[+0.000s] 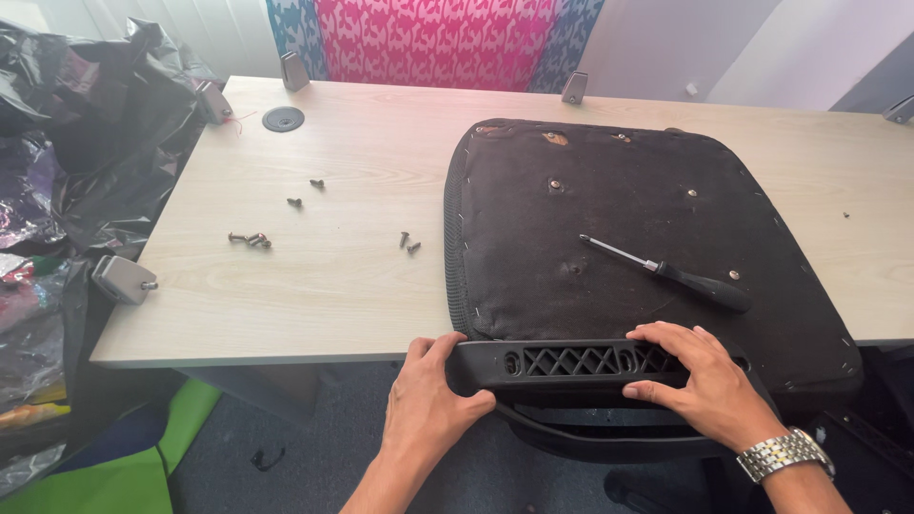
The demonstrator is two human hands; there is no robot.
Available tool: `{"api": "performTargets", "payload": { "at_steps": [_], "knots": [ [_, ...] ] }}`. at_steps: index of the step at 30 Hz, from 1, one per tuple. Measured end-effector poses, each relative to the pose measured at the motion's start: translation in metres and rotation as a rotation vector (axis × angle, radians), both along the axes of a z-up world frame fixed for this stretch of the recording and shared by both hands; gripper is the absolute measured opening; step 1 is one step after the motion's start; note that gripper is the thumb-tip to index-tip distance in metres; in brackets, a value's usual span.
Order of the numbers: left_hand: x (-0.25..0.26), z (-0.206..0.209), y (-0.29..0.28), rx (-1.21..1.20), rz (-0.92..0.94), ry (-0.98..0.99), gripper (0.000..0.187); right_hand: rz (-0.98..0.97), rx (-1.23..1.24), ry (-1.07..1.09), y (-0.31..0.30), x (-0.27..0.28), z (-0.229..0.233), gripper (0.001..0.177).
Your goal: The person uses a screwdriver to fasten screws into a black chair seat and then attaches a black plastic backrest frame to the seat, securing it with additional screws.
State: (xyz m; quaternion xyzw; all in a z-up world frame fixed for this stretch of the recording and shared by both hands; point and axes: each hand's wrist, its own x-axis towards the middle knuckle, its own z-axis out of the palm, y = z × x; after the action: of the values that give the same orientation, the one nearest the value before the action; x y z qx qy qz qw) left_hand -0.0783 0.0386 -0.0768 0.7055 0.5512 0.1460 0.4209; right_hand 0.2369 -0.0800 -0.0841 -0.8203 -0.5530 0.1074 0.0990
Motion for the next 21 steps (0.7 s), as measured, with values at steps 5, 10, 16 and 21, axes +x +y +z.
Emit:
{"api": "performTargets", "payload": {
  "at_steps": [5, 10, 16, 21],
  "knots": [
    [-0.001, 0.003, 0.001, -0.004, -0.033, 0.017, 0.08, -0.025, -0.047, -0.004, 0.001, 0.003, -0.001, 0.077],
    [0.002, 0.003, -0.005, 0.009, -0.006, 0.012, 0.086, 0.008, -0.015, 0.015, 0.0, 0.005, 0.001, 0.071],
    [0.006, 0.005, -0.011, 0.031, 0.031, 0.005, 0.083, -0.006, -0.028, 0.045, 0.002, 0.003, 0.005, 0.071],
    [0.005, 0.004, -0.011, -0.038, 0.02, -0.003, 0.088, -0.014, -0.073, 0.05, 0.004, 0.0, 0.012, 0.073]
  ]
}}
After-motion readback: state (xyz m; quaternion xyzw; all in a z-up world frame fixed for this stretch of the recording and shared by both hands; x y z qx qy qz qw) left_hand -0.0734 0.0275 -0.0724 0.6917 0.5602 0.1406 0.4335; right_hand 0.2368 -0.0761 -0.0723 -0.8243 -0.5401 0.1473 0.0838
